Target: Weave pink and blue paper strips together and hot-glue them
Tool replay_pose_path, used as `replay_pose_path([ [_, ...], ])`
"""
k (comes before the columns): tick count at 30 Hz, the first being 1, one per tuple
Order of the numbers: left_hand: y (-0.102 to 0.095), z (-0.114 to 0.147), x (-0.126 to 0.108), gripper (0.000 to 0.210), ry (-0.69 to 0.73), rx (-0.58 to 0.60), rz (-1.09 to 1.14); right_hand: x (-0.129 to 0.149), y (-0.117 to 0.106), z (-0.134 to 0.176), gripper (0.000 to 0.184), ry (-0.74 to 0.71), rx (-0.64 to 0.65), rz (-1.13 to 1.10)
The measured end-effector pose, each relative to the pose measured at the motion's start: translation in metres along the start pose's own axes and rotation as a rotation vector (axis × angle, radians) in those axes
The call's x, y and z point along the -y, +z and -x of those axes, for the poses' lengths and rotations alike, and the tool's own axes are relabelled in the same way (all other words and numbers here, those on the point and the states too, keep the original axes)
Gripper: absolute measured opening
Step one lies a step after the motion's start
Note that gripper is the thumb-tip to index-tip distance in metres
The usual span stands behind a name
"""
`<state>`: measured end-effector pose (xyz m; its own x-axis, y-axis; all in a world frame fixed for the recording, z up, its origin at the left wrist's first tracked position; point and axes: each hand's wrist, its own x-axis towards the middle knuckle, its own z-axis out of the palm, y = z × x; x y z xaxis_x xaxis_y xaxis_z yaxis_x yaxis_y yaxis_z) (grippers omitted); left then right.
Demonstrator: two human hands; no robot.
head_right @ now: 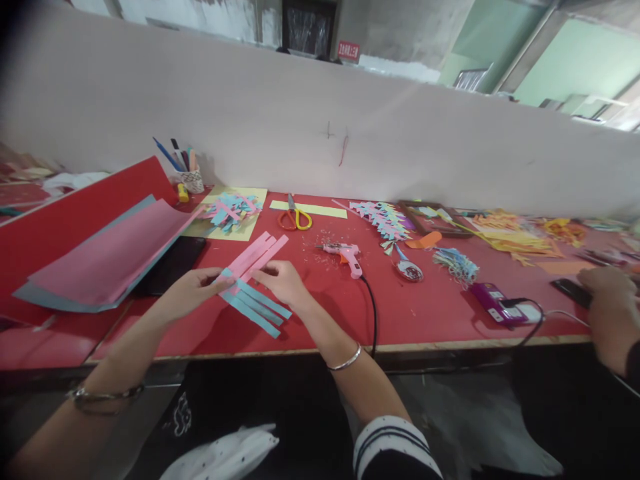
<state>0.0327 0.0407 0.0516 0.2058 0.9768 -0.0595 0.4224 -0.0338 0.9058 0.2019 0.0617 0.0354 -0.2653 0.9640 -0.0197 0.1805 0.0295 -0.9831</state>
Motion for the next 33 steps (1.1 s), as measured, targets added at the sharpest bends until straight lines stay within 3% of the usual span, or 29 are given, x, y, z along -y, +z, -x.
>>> replay_pose_path([
  [17,0.006,-0.003,0.010,0.036,-0.038,0.068,-0.033,-0.002,0.003,-0.003,0.016,-0.147,-0.027,0.199],
  [26,0.006,-0.005,0.010,0.037,0.013,0.071,-0.100,0.001,-0.002,-0.002,0.012,-0.190,-0.090,0.256],
  [29,-0.007,-0.009,0.004,0.033,0.013,-0.036,-0.282,0.002,-0.014,-0.001,0.017,-0.184,-0.168,0.224],
  [33,-0.032,-0.014,-0.015,0.033,0.052,-0.428,-0.742,0.001,-0.035,0.005,0.020,-0.176,-0.245,0.208],
])
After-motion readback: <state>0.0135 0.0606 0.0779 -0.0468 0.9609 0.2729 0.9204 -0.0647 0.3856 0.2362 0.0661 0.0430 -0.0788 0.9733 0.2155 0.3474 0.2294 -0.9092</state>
